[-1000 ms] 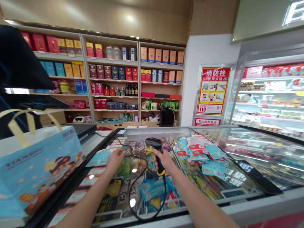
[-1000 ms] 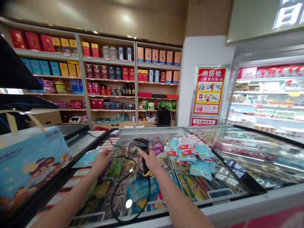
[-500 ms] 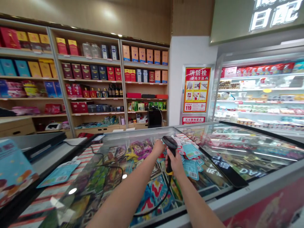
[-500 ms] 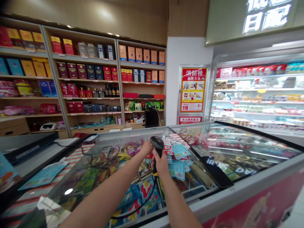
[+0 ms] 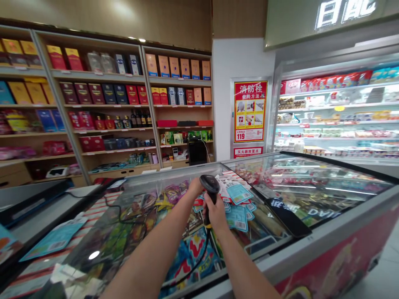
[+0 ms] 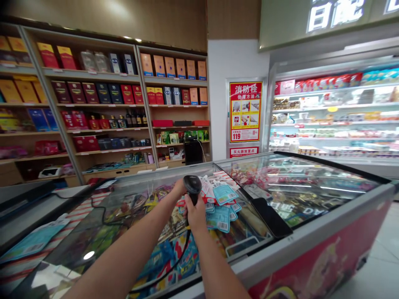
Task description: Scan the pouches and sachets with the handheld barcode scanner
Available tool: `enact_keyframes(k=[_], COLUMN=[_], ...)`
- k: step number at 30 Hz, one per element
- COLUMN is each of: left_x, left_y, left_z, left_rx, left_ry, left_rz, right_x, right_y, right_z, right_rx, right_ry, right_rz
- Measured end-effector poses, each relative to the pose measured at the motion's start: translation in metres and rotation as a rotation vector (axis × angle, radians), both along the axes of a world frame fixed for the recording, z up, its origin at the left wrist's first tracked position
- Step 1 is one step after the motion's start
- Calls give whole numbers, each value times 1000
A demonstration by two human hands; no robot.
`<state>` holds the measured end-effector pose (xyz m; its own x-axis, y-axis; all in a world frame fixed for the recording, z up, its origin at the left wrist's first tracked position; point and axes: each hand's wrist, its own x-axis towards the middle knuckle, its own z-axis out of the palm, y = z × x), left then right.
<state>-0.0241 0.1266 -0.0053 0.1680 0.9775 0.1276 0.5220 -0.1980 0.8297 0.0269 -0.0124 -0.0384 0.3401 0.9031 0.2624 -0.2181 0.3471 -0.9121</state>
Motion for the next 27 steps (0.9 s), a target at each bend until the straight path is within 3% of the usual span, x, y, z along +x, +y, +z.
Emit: enact_keyframes(k=[2, 5, 8, 10, 14, 27], left_x=[-13, -42, -74, -90, -100, -94], left_y=[-10, -27, -35, -34, -27, -31], left_z=[-6, -22, -38, -46, -54, -52], left_rx=[-56, -43, 16, 11, 9, 8], left_ry=[-150, -534, -898, -1014, -1103, -1125], left_rz=[63, 158, 163, 136, 132, 168], right_x=[0, 0, 0, -1, -1, 2], right_y=[0, 0, 1, 1, -1, -4], right_z=[0, -1, -4, -7, -10, -15], right_rx=[-4, -25, -57, -103, -199, -242], right_ry=[4, 2, 4, -16, -117, -253], right_rz=[7, 36, 98, 171, 299, 300])
